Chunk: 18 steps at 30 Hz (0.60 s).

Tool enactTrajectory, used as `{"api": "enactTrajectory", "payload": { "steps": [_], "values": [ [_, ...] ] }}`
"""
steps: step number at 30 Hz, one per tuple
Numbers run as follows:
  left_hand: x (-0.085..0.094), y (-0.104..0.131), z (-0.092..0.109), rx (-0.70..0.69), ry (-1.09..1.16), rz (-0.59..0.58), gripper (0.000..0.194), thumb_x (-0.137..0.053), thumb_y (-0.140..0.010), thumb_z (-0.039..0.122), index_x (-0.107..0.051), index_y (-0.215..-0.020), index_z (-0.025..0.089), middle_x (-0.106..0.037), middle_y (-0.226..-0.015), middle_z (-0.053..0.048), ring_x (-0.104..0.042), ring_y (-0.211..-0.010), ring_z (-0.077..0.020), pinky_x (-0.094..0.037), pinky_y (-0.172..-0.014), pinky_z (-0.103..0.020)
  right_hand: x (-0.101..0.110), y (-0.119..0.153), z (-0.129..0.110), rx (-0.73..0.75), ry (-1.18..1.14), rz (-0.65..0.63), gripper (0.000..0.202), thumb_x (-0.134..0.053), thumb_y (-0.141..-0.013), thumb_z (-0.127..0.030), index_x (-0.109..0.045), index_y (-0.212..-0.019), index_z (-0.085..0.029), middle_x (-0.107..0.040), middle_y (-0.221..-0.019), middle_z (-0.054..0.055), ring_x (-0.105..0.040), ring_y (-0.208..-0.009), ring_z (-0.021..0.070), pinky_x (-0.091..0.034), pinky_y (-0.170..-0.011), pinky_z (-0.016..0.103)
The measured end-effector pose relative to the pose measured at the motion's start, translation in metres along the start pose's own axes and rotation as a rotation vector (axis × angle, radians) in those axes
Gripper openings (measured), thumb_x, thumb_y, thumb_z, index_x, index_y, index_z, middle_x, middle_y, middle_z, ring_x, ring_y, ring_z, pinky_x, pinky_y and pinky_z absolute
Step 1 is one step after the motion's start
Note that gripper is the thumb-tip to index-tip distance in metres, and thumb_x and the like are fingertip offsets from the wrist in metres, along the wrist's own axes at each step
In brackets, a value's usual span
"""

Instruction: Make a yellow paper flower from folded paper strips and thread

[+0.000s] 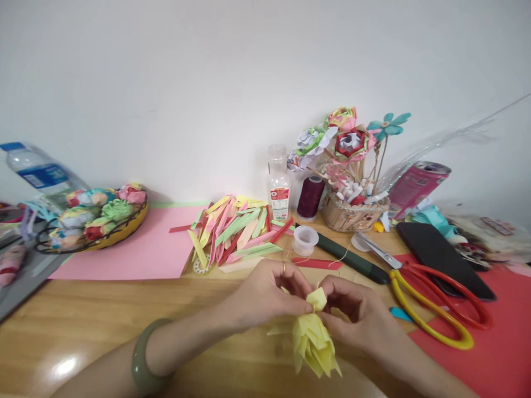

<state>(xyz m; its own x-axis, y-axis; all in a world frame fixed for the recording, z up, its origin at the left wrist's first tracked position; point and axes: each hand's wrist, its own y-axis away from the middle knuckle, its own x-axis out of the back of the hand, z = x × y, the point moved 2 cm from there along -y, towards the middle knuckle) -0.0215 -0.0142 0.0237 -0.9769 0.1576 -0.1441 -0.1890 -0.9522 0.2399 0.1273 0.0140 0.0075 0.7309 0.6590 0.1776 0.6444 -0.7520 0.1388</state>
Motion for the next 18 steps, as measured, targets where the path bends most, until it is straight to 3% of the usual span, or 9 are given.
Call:
{"api": "enactTrajectory", "payload": {
  "steps": [4, 7, 11, 18],
  "values": [
    [0.0, 0.001, -0.001, 0.0, -0.013, 0.073, 0.01, -0.072, -0.052, 0.014, -0.063, -0.057, 0.014, -0.059, -0.059, 0.002, -0.049, -0.054, -0.0082, -0.037, -0.055, -0.021, -0.001, 0.002, 0.0, 0.024, 0.004, 0.026, 0.012, -0.062, -0.071, -0.023, -0.053, -0.064, -0.019, -0.055, -0.063, -0.002, -0.049, -0.058, 0.0111, -0.04, -0.053, 0.022],
    [-0.001, 0.002, 0.001, -0.043, 0.011, 0.119, 0.005, -0.066, -0.056, 0.012, -0.067, -0.058, 0.016, -0.06, -0.061, 0.001, -0.051, -0.058, -0.0096, -0.039, -0.058, -0.023, 0.0, 0.003, 0.0, 0.078, 0.039, 0.134, 0.013, -0.061, -0.071, -0.023, -0.054, -0.061, -0.019, -0.055, -0.061, -0.002, -0.049, -0.056, 0.0113, -0.04, -0.052, 0.022],
    [-0.002, 0.005, 0.002, -0.132, 0.069, 0.075, 0.015, -0.06, -0.061, 0.012, -0.072, -0.064, 0.019, -0.061, -0.068, 0.0, -0.052, -0.064, -0.0112, -0.041, -0.062, -0.025, 0.003, 0.005, 0.0, 0.178, 0.126, 0.21, 0.008, -0.058, -0.074, -0.022, -0.058, -0.067, -0.02, -0.057, -0.062, -0.002, -0.052, -0.058, 0.0124, -0.043, -0.054, 0.022],
    [-0.004, 0.01, 0.0, -0.323, -0.022, 0.024, 0.027, -0.059, -0.069, 0.008, -0.073, -0.082, 0.028, -0.057, -0.077, -0.001, -0.053, -0.071, -0.0115, -0.042, -0.063, -0.024, 0.007, 0.012, 0.0, 0.439, 0.324, 0.319, 0.008, -0.055, -0.077, -0.017, -0.053, -0.071, -0.021, -0.057, -0.063, -0.002, -0.056, -0.057, 0.0119, -0.046, -0.054, 0.021]
  ]
}}
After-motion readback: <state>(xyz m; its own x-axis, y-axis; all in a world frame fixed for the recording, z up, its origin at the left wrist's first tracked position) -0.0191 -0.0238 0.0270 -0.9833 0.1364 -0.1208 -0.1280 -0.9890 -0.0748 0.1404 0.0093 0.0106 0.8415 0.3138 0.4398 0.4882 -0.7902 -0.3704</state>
